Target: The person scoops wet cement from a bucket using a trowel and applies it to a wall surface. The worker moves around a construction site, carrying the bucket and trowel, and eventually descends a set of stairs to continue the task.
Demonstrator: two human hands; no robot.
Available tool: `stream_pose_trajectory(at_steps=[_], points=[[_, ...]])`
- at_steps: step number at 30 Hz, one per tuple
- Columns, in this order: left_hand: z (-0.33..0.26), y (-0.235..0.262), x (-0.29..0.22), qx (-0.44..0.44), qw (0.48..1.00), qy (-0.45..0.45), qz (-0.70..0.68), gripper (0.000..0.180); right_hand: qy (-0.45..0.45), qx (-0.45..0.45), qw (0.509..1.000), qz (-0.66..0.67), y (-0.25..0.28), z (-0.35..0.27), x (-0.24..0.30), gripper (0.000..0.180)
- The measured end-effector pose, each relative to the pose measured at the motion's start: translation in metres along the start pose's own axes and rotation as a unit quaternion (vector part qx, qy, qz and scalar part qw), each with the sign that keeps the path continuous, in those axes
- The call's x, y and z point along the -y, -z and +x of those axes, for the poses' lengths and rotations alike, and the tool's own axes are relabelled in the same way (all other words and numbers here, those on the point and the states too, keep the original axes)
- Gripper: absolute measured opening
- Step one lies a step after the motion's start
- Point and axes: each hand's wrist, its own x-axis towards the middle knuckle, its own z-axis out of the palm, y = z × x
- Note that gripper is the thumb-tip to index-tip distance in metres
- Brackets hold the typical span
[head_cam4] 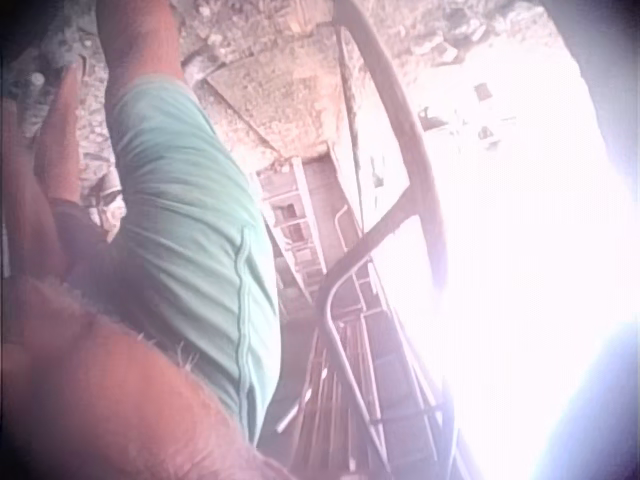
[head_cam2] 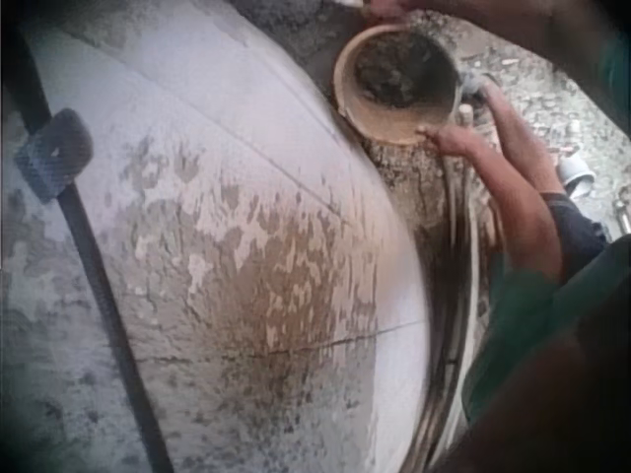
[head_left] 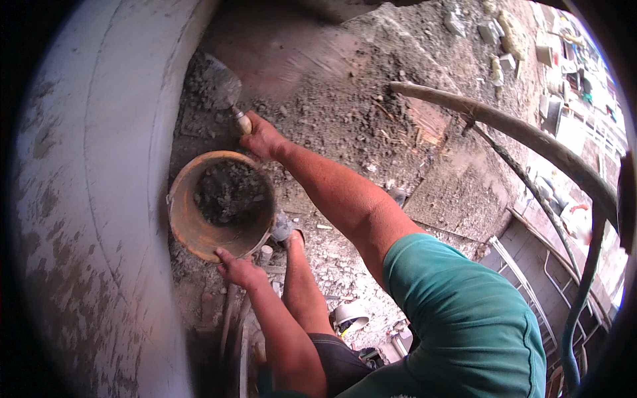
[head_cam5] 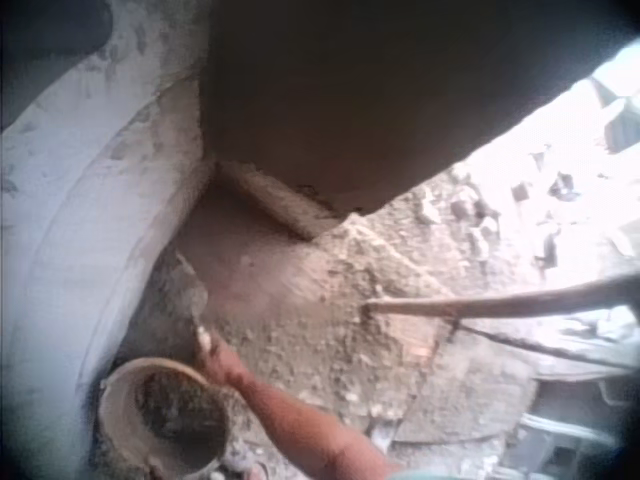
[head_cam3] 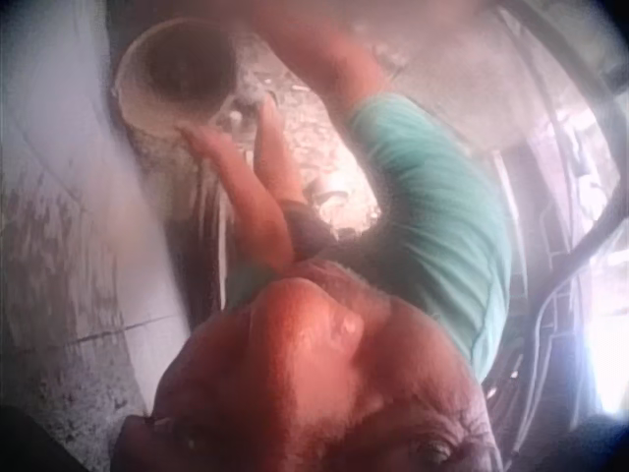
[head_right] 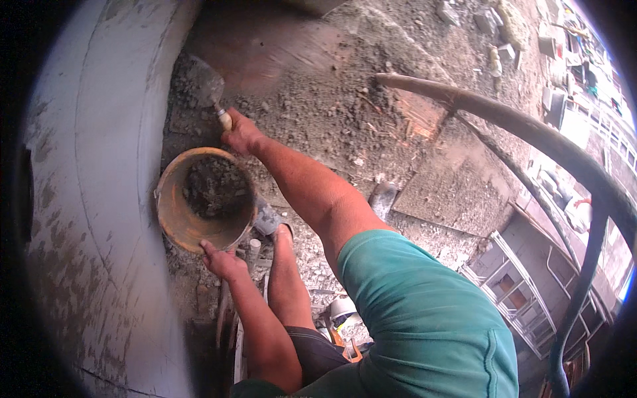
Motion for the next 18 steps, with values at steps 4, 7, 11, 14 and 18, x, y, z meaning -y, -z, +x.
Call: stream_pose_trajectory(at_steps=[4,7,11,14,18], points=[[-0.003,-0.001,-0.002,0.011,1.0,-0.018,0.009,0.062,0.076,0.045,0.995,-0.05,0.035,-0.053,0.02,0.033],[-0.001,-0.001,0.002,0.004,1.0,-0.011,0.0,0.058,0.13,0.0,0.956,-0.262,0.058,-0.109,0.033,0.033],[0.001,0.002,0.007,0.018,1.0,-0.023,0.011,0.054,0.139,0.025,0.869,-0.474,0.071,-0.181,0.033,0.025],[0.0,0.002,0.007,0.018,1.0,-0.021,-0.008,0.052,0.098,0.005,0.882,-0.461,0.078,-0.23,0.019,0.023],[-0.01,0.003,0.006,0.021,1.0,-0.01,-0.021,0.057,-0.059,-0.067,0.945,-0.313,0.117,-0.282,-0.014,0.031]])
